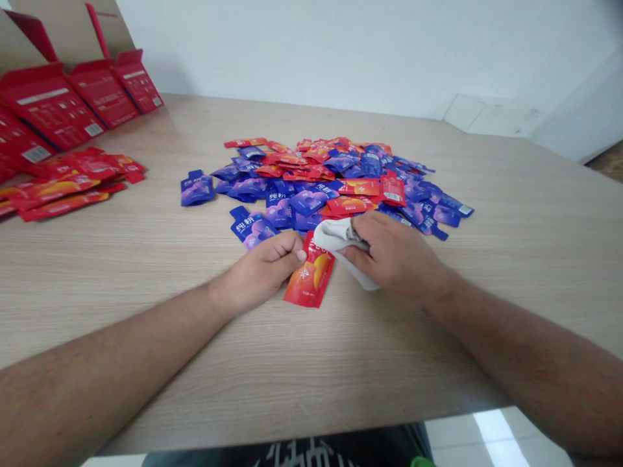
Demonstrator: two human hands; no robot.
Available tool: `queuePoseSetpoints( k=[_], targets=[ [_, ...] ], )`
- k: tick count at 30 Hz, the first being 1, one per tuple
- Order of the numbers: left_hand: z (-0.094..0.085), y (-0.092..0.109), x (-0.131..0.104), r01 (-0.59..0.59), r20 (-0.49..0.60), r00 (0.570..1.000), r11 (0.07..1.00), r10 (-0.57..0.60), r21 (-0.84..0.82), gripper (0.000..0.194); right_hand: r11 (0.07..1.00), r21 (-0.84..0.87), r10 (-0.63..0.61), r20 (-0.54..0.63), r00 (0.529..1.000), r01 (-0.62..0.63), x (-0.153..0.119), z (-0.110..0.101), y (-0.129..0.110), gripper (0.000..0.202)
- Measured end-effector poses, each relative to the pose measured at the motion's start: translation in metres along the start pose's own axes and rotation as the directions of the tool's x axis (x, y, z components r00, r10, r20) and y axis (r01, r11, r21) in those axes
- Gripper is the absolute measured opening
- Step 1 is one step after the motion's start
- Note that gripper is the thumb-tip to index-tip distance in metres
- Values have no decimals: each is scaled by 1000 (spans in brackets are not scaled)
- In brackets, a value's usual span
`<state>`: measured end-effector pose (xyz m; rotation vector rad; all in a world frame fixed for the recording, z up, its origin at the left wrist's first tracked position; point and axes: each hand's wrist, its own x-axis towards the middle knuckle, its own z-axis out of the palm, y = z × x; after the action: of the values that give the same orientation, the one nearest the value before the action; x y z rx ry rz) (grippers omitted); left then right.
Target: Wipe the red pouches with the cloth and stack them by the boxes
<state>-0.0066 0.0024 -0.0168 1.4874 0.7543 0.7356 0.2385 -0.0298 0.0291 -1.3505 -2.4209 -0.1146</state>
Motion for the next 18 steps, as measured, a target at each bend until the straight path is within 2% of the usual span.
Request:
queuePoseSetpoints(
  k=[1, 5, 6, 9, 11, 13, 16, 18],
  targets=[
    [0, 0, 0, -5, 3, 1000, 1000, 5, 4, 29, 1000, 2, -11, 10, 1000, 11, 0, 0, 0, 21],
    [0, 1, 1, -42, -1, 999, 998, 42, 49, 29, 977, 61, -211, 140, 967, 204, -3, 1, -8, 14],
    [0, 1, 1, -41, -4, 999, 998, 41, 50, 29, 978, 62, -206, 147, 968, 198, -3, 1, -9, 14],
    [-1, 0, 1, -20, -18, 1000, 999, 21, 34, 29, 999, 29, -42, 77, 996, 40, -1, 2, -4, 20],
    [-2, -1, 1, -13, -22, 1000, 1000, 13, 28, 29, 1000, 14, 14, 44, 999, -15, -1, 2, -2, 22],
    [-1, 0, 1, -9, -20, 1000, 999, 10, 33, 29, 998, 25, -68, 87, 994, 66, -1, 3, -4, 19],
    [0, 1, 0, 2, -16, 1000, 999, -1, 37, 30, 970, 79, -241, 177, 954, 231, -3, 3, -10, 12],
    [0, 1, 0, 5, -17, 1000, 1000, -4, 25, 30, 980, 73, -194, 155, 969, 185, -3, 3, -9, 14]
  ],
)
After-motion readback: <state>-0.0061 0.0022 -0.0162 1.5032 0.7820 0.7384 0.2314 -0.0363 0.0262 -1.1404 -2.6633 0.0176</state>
